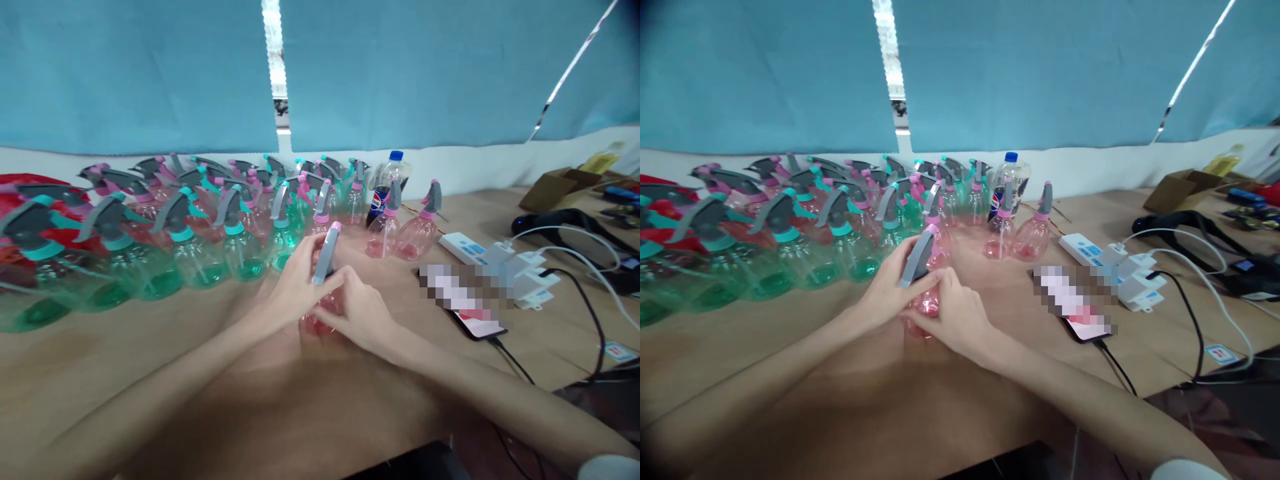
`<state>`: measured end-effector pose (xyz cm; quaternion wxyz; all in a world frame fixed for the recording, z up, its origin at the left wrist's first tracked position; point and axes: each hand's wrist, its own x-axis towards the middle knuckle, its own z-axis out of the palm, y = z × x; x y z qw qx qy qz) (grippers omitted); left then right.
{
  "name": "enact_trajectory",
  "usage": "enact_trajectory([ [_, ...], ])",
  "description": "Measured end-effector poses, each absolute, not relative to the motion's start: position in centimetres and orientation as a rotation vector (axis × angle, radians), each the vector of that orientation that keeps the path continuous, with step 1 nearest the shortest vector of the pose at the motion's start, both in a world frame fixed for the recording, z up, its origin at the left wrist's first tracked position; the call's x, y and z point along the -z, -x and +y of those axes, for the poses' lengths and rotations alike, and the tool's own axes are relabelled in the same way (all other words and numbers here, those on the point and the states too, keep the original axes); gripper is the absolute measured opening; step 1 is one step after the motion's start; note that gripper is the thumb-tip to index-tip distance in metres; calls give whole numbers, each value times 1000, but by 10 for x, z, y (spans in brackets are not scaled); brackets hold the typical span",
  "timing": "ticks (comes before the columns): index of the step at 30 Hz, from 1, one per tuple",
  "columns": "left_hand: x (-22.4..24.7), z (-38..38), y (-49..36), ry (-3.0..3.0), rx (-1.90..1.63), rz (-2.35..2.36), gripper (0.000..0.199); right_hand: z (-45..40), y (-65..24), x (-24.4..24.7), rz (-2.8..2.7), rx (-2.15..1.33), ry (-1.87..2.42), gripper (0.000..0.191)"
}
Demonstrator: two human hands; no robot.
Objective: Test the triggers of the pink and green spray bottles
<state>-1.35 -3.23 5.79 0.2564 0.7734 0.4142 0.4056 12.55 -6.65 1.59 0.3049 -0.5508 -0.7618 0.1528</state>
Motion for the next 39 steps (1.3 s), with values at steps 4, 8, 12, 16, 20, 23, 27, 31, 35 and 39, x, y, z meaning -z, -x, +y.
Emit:
enact_trajectory([
  [4, -58, -43, 40, -2055, -1112, 1154, 22, -75, -97, -17, -2084, -383, 1385, 68],
  [8, -57, -55, 68, -1982, -1184, 1188, 22, -78, -76, -18, -2225, -460, 1302, 70],
  [12, -56, -65, 94, -1904, -1262, 1236, 24, -71, -73, -15, -2443, -517, 1015, 63],
  [16, -56, -71, 108, -1828, -1303, 1256, 30, -58, -88, -4, -2539, -494, 910, 55],
  [20, -53, -70, 107, -1871, -1311, 1231, 36, -47, -108, 18, -2552, -435, 913, 52],
  [23, -50, -66, 100, -1932, -1294, 1229, 32, -44, -118, 35, -2545, -407, 918, 53],
  [27, -49, -61, 93, -1973, -1271, 1158, 33, -41, -123, 46, -2542, -362, 875, 54],
  [31, -52, -57, 92, -1986, -1222, 1115, 37, -35, -126, 47, -2504, -395, 892, 50],
  [35, -58, -57, 93, -2003, -1189, 1092, 30, -32, -129, 47, -2491, -404, 919, 51],
  [39, -62, -58, 92, -2030, -1189, 1122, 17, -33, -130, 49, -2493, -401, 940, 48],
])
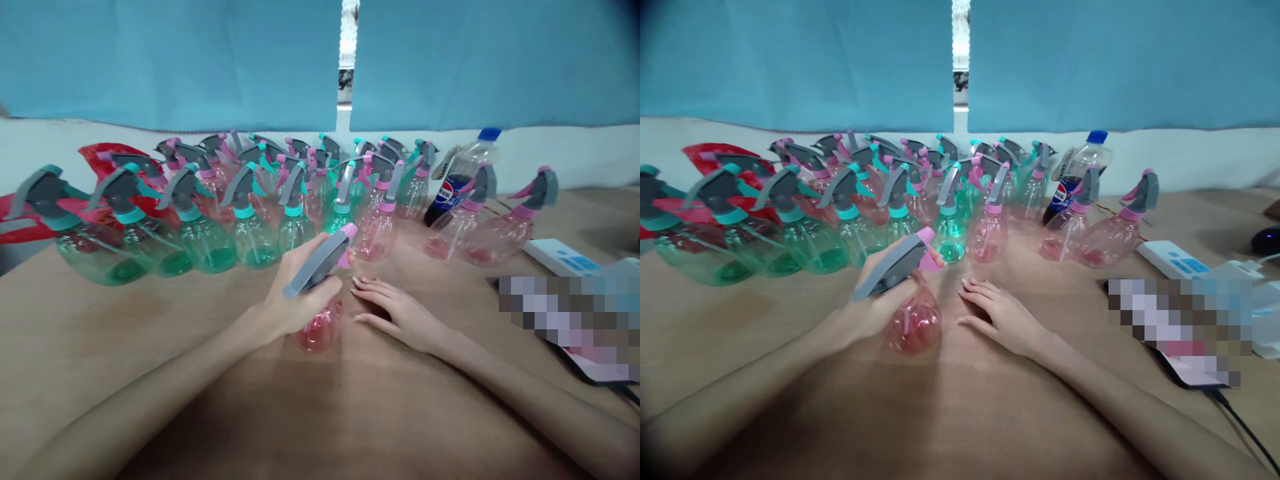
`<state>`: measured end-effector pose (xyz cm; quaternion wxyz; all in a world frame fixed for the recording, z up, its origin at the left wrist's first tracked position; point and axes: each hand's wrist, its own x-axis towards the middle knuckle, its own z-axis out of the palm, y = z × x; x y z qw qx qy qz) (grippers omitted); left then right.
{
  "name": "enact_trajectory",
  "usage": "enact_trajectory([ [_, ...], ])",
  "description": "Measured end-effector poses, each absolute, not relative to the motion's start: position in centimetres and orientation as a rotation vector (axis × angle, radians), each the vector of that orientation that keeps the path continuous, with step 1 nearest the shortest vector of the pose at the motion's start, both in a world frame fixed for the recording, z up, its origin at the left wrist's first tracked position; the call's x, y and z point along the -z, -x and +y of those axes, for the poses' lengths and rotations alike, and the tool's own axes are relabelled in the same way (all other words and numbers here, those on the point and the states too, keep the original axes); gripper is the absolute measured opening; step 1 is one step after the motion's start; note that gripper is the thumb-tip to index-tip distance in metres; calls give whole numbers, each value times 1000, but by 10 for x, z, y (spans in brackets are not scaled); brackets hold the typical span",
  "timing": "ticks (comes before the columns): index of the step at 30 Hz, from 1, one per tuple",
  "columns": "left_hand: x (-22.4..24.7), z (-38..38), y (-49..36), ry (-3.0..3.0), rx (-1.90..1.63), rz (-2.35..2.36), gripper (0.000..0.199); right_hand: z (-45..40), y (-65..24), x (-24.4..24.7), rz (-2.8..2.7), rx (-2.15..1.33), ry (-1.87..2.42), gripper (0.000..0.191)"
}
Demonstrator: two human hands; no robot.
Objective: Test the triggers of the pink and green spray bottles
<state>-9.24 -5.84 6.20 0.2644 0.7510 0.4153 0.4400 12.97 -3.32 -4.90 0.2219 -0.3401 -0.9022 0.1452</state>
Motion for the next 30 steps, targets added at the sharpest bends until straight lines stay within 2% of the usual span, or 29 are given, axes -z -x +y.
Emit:
enact_trajectory([
  [3, -63, -59, 92, -2046, -1211, 1110, 13, -34, -131, 49, -2493, -400, 953, 46],
  [12, -62, -60, 94, -2085, -1197, 1122, 16, -34, -134, 49, -2487, -407, 969, 44],
  [21, -56, -60, 96, -1992, -1139, 1117, 40, -36, -133, 48, -2497, -403, 1002, 44],
  [26, -54, -61, 95, -1962, -1187, 1113, 38, -35, -134, 48, -2489, -418, 988, 43],
  [30, -53, -61, 92, -1976, -1245, 1219, 24, -35, -134, 47, -2498, -415, 998, 43],
])
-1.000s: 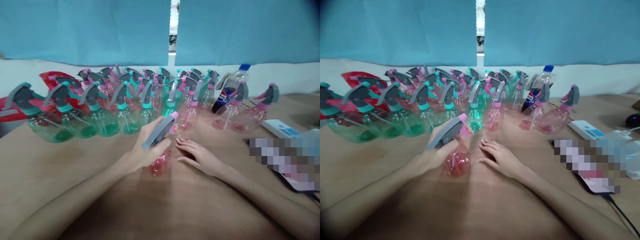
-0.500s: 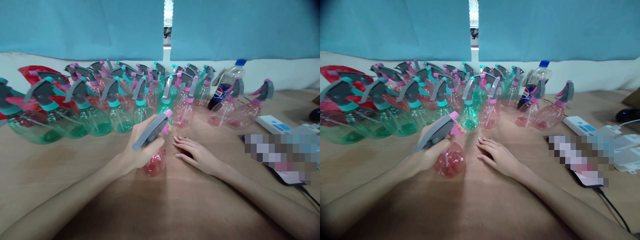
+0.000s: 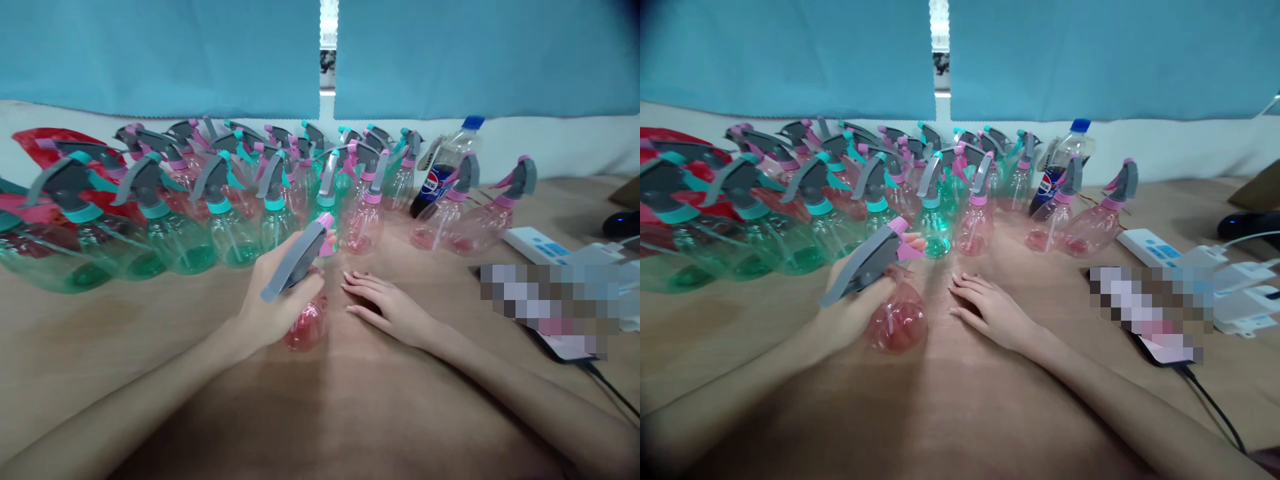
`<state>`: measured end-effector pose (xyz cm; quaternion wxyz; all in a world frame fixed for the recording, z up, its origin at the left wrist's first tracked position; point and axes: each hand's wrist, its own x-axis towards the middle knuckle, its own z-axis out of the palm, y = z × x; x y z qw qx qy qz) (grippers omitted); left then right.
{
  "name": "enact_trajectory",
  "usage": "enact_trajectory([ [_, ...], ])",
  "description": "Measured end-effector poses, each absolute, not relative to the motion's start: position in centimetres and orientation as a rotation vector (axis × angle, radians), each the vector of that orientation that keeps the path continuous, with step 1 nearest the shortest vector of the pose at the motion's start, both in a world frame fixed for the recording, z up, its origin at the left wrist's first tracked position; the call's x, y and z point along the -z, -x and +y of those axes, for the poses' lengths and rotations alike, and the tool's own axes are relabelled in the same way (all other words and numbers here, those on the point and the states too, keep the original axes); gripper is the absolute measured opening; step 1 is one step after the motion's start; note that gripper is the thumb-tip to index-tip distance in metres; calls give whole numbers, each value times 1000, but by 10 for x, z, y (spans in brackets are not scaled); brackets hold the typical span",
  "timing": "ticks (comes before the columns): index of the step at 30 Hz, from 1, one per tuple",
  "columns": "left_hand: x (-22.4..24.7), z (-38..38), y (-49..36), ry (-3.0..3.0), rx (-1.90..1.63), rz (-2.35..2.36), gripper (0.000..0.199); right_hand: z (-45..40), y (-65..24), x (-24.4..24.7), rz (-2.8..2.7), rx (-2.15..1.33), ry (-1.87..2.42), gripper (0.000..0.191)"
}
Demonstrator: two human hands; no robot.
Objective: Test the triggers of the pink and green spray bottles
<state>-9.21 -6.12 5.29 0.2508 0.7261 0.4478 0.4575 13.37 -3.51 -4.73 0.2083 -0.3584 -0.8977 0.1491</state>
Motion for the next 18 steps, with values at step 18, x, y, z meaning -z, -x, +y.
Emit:
enact_trajectory([
  [18, -62, -62, 89, -1986, -1222, 1255, 13, -36, -133, 46, -2464, -447, 991, 41],
])
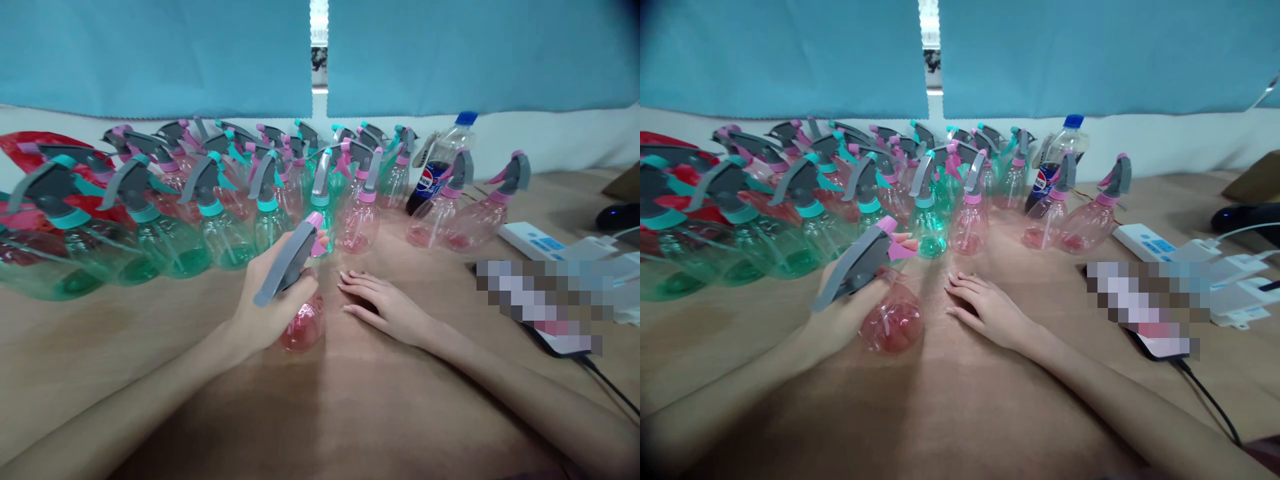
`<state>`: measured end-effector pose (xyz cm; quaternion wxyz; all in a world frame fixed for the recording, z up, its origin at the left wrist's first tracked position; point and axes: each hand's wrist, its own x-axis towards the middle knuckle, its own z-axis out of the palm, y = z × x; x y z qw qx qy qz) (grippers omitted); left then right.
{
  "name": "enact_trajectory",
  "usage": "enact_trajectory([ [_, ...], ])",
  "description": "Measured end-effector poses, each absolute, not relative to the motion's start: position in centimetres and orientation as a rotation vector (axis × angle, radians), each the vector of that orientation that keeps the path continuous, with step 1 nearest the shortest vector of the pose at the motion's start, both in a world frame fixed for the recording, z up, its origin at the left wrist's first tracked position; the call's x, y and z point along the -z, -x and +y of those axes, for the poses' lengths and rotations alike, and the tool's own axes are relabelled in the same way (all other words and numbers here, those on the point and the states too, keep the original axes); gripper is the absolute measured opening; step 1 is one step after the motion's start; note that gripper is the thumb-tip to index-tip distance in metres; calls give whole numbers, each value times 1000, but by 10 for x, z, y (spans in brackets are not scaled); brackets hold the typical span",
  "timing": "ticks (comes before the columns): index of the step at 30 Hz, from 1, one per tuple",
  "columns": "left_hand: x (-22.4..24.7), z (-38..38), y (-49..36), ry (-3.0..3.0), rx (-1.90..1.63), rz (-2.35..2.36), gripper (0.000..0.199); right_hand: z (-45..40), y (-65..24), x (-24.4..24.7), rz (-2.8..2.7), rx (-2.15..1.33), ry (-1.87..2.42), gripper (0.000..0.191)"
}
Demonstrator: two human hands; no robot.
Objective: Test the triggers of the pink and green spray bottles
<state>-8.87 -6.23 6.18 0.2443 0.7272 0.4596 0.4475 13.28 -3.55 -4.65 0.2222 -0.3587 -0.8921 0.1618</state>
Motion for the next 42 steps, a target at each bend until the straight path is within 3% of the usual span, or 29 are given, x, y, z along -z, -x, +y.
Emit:
enact_trajectory([
  [19, -59, -61, 92, -1979, -1176, 1252, 12, -34, -134, 45, -2457, -476, 974, 40],
  [35, -59, -61, 92, -1967, -1151, 1202, 35, -33, -134, 48, -2441, -471, 989, 39],
  [42, -64, -62, 92, -1958, -1108, 1198, 29, -34, -134, 48, -2423, -476, 968, 39],
])
